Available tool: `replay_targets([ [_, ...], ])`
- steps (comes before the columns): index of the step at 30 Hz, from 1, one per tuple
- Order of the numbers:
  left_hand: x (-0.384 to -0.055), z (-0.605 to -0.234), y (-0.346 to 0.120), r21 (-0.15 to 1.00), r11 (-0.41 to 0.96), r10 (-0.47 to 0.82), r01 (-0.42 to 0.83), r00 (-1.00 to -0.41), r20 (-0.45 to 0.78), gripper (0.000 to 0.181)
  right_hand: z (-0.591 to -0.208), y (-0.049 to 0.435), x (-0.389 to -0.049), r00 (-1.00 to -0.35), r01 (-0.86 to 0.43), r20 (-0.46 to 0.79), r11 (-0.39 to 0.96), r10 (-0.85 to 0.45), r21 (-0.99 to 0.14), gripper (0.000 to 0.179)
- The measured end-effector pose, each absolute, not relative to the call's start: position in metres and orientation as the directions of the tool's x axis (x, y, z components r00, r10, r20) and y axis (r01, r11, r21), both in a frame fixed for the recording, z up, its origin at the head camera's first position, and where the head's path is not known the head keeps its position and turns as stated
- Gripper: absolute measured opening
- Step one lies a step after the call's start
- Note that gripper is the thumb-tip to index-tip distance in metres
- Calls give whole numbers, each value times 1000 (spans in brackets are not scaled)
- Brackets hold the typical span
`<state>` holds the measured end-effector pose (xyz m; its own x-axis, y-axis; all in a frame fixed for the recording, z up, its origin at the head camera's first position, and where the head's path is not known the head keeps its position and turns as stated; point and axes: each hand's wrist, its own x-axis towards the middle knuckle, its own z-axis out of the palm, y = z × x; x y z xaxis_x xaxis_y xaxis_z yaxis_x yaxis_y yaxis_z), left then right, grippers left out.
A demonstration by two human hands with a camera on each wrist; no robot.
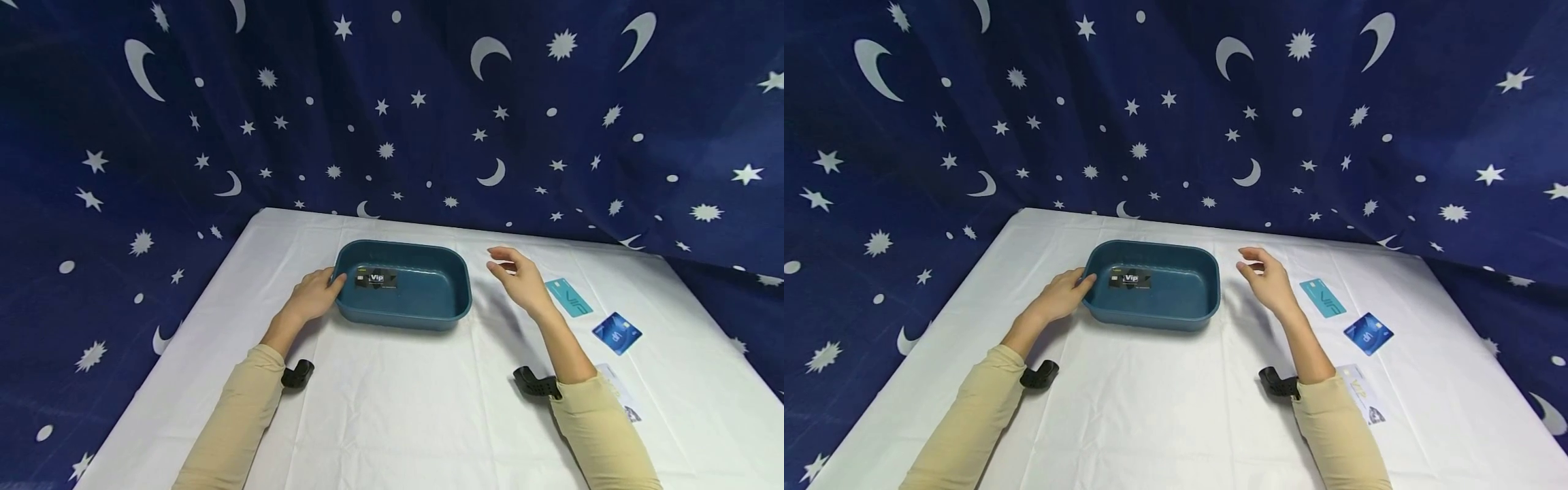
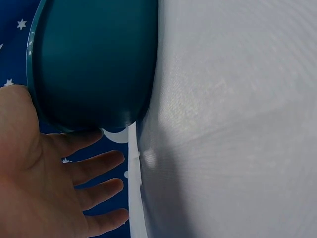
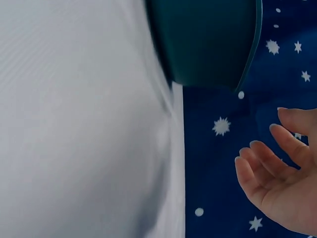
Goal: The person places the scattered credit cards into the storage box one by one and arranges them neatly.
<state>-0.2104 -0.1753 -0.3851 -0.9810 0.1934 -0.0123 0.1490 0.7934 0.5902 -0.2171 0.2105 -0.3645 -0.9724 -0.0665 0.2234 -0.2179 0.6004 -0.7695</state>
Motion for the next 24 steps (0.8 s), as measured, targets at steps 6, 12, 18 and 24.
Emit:
replay_targets([
  [6,-211,-386,-176,595,791,190,144,-982,-15,54,-369,224,-214,-973,-202,227,614,-38,-763,39],
  [12,-212,-386,-173,603,785,195,144,-980,-21,54,-363,242,-209,-987,-112,162,652,17,-750,43],
  [18,-211,-386,-172,599,789,195,136,-980,-33,54,-360,263,-202,-995,-30,87,687,48,-726,47],
  [24,-211,-388,-172,603,787,193,135,-981,-33,54,-368,289,-199,-994,102,-41,759,99,-644,49],
])
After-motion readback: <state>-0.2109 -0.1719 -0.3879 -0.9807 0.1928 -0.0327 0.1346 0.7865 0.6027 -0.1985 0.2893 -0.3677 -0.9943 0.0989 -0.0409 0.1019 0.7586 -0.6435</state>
